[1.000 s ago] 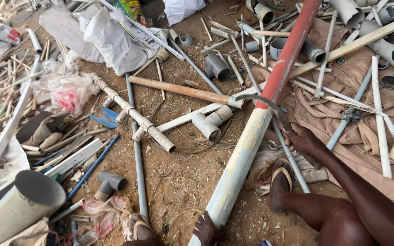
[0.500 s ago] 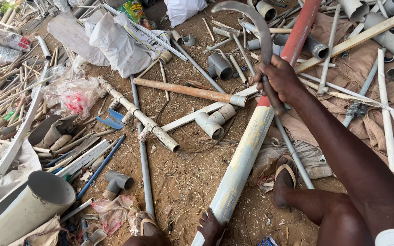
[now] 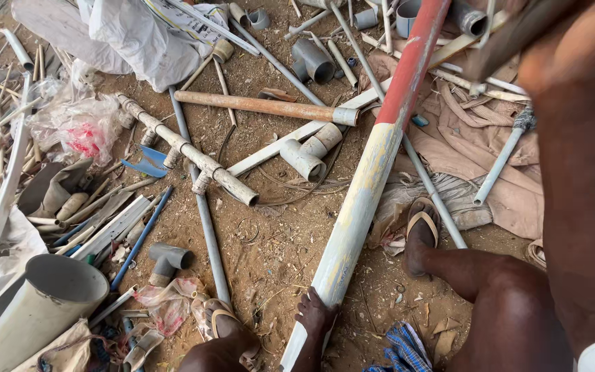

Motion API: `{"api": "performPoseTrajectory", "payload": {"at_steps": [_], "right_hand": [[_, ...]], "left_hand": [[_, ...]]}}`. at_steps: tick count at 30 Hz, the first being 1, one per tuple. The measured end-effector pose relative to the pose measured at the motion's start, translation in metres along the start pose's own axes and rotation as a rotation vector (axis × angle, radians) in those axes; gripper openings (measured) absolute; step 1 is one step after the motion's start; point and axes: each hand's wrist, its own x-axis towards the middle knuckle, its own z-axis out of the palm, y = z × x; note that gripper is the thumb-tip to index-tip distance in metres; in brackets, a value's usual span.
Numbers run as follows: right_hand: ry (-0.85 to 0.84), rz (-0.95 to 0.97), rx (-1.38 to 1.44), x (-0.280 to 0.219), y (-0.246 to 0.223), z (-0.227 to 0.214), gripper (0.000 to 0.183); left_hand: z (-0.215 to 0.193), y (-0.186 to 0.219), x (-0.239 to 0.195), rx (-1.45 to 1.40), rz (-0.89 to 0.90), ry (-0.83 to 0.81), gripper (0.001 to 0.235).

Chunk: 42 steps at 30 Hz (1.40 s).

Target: The person sits on the ground and uses a curved metal tool to scrape the surface of a long white PVC pipe. They hold the pipe steady with their left hand and repeatedly scrape along its length with the tool in their right hand.

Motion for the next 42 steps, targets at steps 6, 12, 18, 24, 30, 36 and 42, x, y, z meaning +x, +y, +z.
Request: {"api": "performPoseTrajectory", "payload": {"at_steps": [6, 12, 18, 24, 30, 36, 42], "right_hand": [[0.09, 0.876, -0.212, -0.126, 0.084, -0.041, 0.029], [-0.297, 0.911, -0.611, -0.146, 0.141, -0.066, 0.02], [-0.352, 0.883, -0.698, -0.163, 0.145, -0.103, 0.021], [-0.288, 0.916, -0.741, -0.153, 0.148, -0.103, 0.022], [-0.331, 0.927, -0.684, -0.154, 0.136, -0.098, 0.021], [-0.366, 0.946, -0.754, -0.152, 0.131, -0.092, 0.022], [-0.348, 0.965, -0.76, -0.153, 0.133, -0.097, 0.022]], "left_hand": [[0.0, 0.006, -0.001, 0.01, -0.004, -0.042, 0.108], [0.004, 0.009, 0.001, -0.021, -0.02, 0.005, 0.103], [0.003, 0.003, 0.003, -0.031, 0.005, 0.012, 0.104], [0.001, 0.006, 0.001, -0.012, -0.039, -0.048, 0.11], [0.003, 0.006, 0.003, 0.027, -0.024, -0.046, 0.111], [0.002, 0.007, 0.004, 0.022, -0.037, -0.074, 0.111], [0.003, 0.007, 0.006, 0.006, -0.063, -0.092, 0.11]]}}
